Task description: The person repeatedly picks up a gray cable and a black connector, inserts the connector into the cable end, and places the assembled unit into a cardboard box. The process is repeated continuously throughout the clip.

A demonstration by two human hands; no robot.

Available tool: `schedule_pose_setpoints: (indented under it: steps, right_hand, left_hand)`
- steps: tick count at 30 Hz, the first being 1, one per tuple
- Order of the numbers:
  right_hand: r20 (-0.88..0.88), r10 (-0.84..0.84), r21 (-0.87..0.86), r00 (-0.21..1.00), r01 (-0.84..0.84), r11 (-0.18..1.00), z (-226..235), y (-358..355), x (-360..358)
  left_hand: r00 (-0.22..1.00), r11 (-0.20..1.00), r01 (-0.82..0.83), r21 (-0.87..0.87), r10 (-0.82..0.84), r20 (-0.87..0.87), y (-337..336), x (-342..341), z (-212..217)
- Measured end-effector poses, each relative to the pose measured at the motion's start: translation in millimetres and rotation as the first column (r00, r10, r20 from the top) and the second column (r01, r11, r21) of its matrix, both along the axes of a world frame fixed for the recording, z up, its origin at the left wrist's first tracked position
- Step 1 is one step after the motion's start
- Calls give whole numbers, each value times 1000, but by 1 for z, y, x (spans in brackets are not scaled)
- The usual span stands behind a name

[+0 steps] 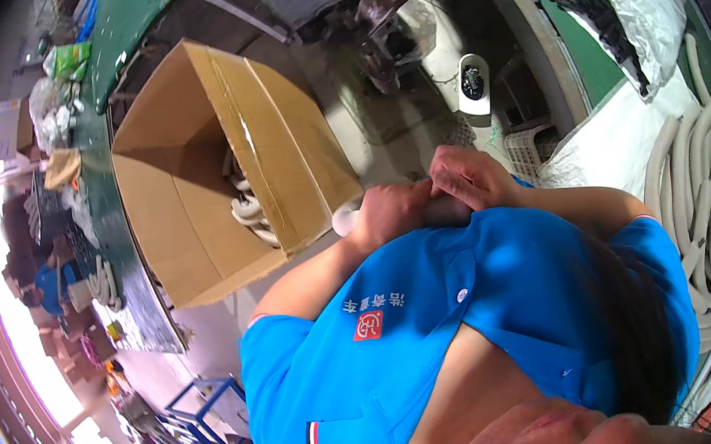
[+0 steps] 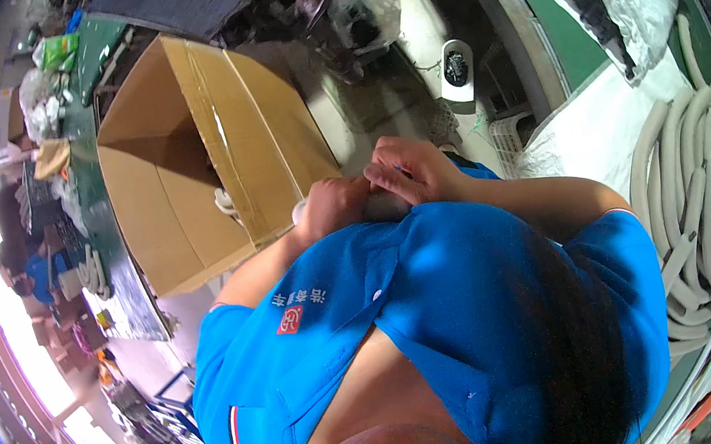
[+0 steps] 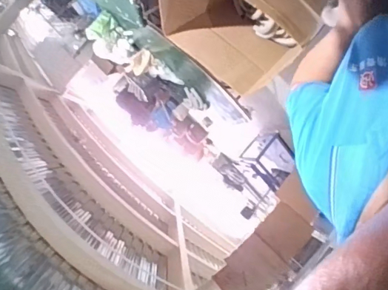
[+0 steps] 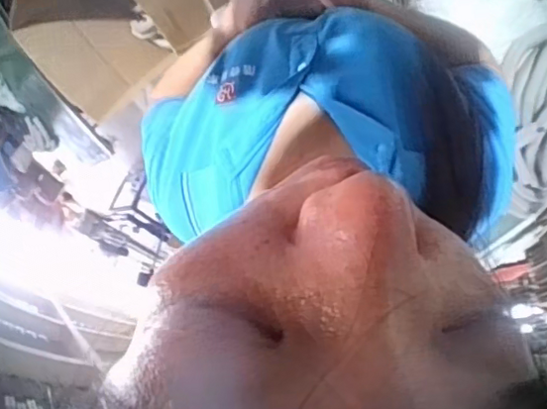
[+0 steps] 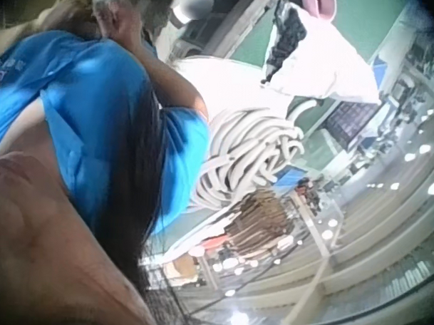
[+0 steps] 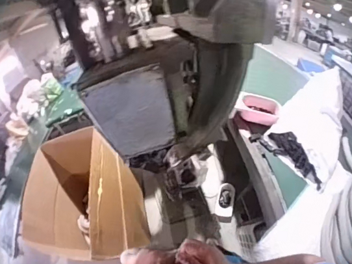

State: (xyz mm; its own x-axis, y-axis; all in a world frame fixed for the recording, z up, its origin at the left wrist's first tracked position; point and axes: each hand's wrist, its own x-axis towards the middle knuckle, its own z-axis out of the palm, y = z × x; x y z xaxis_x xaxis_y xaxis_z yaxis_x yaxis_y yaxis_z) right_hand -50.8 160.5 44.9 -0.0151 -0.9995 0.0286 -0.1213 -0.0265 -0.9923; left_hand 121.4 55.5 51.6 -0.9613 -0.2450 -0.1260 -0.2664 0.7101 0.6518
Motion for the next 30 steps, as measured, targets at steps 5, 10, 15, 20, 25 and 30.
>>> schedule_pose_setpoints:
  steps: [5, 10, 15, 20, 25, 30]
  right_hand:
    - [709, -289, 79, 643, 335, 939, 14, -17, -26]
    - [94, -903, 146, 420, 891, 430, -74, 22, -83]
    - [928, -76, -14, 364, 236, 972, -45, 48, -64]
    - [806, 75, -168, 587, 106, 980, -34, 24, -51]
    - [605, 64, -69, 794, -28, 997, -27, 33, -46]
    - [471, 27, -40, 882, -10, 999, -42, 39, -36]
  left_hand:
    - [924, 951, -270, 148, 299, -237, -6, -20, 11]
    - [440, 317, -152, 936, 870, -223, -72, 29, 6]
    - [542, -68, 167, 984, 840, -34, -107, 52, -70]
    - [706, 553, -606, 572, 705, 66, -95, -13, -149]
    - [755, 599, 336, 727, 290, -588, -8, -150, 39]
    - [804, 682, 335, 650, 153, -575, 12, -173, 73]
